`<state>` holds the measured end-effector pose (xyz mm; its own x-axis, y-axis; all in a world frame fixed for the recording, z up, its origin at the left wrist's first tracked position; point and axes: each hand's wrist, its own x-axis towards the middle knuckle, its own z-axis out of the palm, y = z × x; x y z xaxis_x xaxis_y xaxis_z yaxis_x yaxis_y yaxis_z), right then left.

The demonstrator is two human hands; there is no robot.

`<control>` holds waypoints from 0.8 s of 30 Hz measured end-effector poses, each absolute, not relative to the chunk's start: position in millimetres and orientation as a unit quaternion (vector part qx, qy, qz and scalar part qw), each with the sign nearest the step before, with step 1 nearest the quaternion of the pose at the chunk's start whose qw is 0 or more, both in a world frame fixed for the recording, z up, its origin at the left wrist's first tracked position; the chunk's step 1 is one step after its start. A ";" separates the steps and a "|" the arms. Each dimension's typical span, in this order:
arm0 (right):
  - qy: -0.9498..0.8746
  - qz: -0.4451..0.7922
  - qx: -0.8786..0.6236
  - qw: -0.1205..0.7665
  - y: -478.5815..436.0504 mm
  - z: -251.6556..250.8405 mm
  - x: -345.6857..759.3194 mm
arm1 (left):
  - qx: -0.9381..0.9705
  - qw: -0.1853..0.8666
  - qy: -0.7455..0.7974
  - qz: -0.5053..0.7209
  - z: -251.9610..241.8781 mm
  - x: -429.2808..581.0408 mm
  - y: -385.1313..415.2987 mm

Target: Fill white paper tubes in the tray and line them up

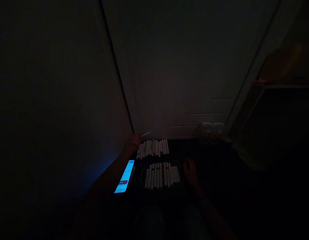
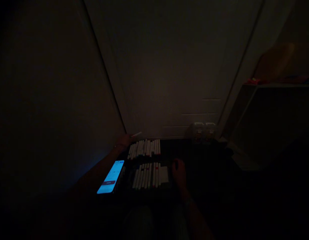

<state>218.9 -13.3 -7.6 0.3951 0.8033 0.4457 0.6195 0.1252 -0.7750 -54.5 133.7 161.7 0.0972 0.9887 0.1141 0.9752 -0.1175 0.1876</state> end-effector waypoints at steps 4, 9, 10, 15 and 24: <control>-0.566 0.064 -0.647 0.506 -16.2 1.4 216.0 | 0.763 0.085 0.621 0.160 152.8 -15.1 99.5; -0.644 0.043 -0.606 0.465 -21.7 14.4 209.7 | 0.785 0.240 0.514 0.248 86.6 23.1 42.1; -0.665 0.040 -0.595 0.450 -22.6 15.8 209.0 | 0.784 0.270 0.496 0.259 72.5 27.4 34.6; -0.713 0.017 -0.573 0.404 -22.4 14.7 209.7 | 0.719 0.355 0.479 0.357 30.5 39.3 16.2; -0.699 0.026 -0.579 0.418 -18.1 7.4 213.4 | 0.509 0.481 0.468 0.539 7.5 49.9 12.9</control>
<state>213.4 -18.1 7.4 0.0201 0.8313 0.5555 0.7880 0.3288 -0.5206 49.9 12.9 7.5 -0.0189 0.9950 0.0979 -0.0425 -0.0986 0.9942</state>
